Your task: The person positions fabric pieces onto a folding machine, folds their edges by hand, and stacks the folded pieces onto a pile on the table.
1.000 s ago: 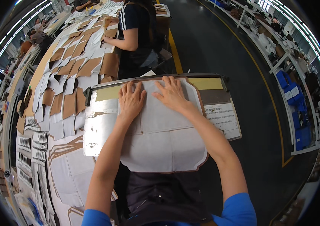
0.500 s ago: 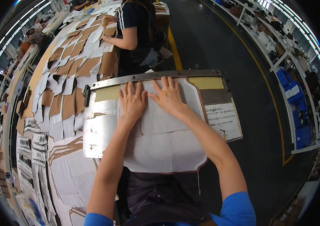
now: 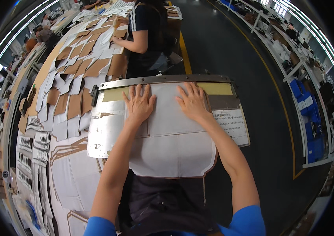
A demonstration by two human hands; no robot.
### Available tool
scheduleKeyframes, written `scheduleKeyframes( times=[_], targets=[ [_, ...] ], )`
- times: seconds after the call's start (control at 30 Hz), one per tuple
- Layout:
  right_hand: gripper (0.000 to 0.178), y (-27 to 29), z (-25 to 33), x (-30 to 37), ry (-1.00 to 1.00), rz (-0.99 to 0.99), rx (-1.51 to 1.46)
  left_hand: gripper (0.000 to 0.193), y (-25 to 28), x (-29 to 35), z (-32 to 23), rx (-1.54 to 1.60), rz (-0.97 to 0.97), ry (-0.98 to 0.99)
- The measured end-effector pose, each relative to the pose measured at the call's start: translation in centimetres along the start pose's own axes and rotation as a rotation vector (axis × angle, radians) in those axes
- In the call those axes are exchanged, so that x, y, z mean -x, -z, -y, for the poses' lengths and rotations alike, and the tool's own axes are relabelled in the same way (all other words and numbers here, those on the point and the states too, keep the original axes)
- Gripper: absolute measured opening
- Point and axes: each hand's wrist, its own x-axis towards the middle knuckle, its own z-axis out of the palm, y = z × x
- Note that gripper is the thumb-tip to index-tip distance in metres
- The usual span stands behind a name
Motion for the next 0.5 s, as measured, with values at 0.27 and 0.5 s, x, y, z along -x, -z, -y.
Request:
scheduleKeyframes(
  times=[0.27, 0.5],
  targets=[
    [0.047, 0.5, 0.0, -0.2, -0.013, 0.034, -0.002, 0.061, 0.7, 0.1, 0.6, 0.038, 0.063, -0.033],
    [0.045, 1.5, 0.3, -0.8, 0.066, -0.023, 0.024, 0.047, 0.6, -0.1, 1.3, 0.02, -0.071, -0.149]
  ],
)
